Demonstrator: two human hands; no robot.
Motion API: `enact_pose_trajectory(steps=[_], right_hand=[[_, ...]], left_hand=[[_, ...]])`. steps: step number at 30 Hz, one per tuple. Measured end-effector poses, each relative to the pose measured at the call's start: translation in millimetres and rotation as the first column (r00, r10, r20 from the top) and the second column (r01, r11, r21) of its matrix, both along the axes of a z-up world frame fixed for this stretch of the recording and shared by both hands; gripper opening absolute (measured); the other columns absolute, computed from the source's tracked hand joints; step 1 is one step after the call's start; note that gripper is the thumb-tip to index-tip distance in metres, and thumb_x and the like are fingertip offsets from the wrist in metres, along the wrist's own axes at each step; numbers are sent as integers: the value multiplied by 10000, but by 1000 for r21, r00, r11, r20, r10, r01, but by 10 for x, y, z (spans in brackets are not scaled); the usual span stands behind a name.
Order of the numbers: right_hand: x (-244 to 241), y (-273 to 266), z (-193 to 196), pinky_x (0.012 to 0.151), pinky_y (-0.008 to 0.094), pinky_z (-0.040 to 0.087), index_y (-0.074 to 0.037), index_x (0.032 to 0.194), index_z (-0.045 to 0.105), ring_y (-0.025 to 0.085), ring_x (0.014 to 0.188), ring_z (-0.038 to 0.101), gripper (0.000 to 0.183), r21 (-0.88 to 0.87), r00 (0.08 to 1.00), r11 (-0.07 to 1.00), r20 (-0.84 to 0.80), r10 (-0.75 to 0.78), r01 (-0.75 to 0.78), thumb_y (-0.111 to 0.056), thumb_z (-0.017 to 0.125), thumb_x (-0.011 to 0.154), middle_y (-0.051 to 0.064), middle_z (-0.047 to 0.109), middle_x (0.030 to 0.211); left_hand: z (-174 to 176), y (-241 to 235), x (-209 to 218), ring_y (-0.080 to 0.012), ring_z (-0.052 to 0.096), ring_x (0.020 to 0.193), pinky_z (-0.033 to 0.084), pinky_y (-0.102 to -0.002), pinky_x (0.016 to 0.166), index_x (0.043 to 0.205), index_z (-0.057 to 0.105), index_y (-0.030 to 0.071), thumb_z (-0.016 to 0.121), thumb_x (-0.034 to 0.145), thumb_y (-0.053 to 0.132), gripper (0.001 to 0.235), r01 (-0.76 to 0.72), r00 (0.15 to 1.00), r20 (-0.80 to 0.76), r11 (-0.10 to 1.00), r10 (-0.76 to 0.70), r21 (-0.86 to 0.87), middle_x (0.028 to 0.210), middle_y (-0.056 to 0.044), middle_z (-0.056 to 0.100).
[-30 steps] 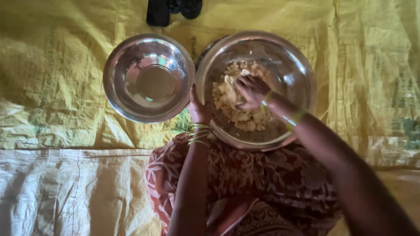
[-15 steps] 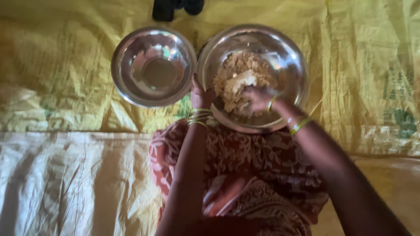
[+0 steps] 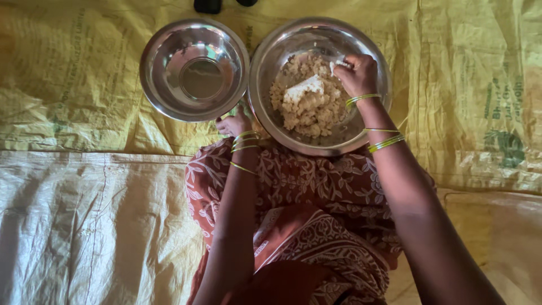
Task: The person sits on a yellow sack and mixes a crumbly dough-like substance in a large metal bowl using their right hand. They occasionally pour water from a smaller metal bowl into the mixture to aid in combining the ingredients.
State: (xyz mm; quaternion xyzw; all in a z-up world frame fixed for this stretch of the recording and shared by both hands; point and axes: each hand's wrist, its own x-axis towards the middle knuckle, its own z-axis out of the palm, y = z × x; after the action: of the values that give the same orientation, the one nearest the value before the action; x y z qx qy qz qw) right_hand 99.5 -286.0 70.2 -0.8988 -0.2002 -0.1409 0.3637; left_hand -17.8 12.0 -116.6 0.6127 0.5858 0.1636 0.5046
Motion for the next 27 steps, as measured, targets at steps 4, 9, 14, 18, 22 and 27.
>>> enact_pose_trajectory(steps=[4, 9, 14, 18, 22, 27], right_hand=[[47, -42, -183, 668, 330, 513, 8, 903, 716, 210, 732, 628, 208, -38, 983, 999, 182, 10, -4, -115, 750, 739, 185, 676, 825], [91, -64, -537, 753, 383, 525, -6, 1008, 700, 223, 867, 662, 180, 50, 993, 997, -98, 68, -64, -45, 715, 833, 170, 683, 976], [23, 181, -331, 510, 356, 311, -117, 994, 648, 188, 647, 513, 112, 619, 687, 630, -704, 181, 469, -95, 628, 886, 17, 615, 802], [-808, 365, 118, 624, 382, 405, -83, 1052, 662, 223, 752, 563, 154, 240, 986, 957, -58, -154, 163, -159, 682, 919, 48, 631, 887], [-1182, 541, 596, 709, 430, 453, -66, 1110, 670, 280, 843, 592, 210, 77, 944, 983, 277, -181, 167, -198, 709, 952, 95, 642, 969], [-1081, 578, 892, 815, 490, 513, -45, 1182, 680, 351, 958, 628, 285, -6, 904, 983, 394, -167, 184, -247, 744, 992, 153, 657, 1072]], left_hand=[[-286, 67, 84, -435, 436, 1270, 489, -518, 1037, 1391, 217, -125, 818, 777, 510, 1069, -36, 999, 27, 998, 37, -47, 1362, -331, 323], [-92, -270, 10, -670, 178, 1359, 345, -684, 1051, 1406, -16, -195, 819, 968, 415, 1122, 116, 993, -64, 835, -97, 537, 1401, -517, 44], [851, -1483, -117, -228, 619, 694, 493, -292, 561, 1113, 727, 84, 697, 1031, 384, 313, 713, 676, 36, 666, -736, 218, 909, -101, 764], [1564, -1983, -219, -320, 667, 1071, 548, -429, 954, 1365, 562, -12, 621, 963, 519, 669, 758, 632, 773, 164, 54, -632, 1222, -202, 682], [1911, -1914, -402, -328, 646, 1096, 543, -444, 978, 1344, 552, -35, 594, 1000, 422, 574, 820, 572, 809, -59, 137, -570, 1216, -208, 673], [2050, -1849, -778, -290, 657, 1092, 541, -438, 975, 1327, 568, 10, 635, 941, 345, 515, 803, 590, 807, -87, -17, -589, 1203, -153, 690]])
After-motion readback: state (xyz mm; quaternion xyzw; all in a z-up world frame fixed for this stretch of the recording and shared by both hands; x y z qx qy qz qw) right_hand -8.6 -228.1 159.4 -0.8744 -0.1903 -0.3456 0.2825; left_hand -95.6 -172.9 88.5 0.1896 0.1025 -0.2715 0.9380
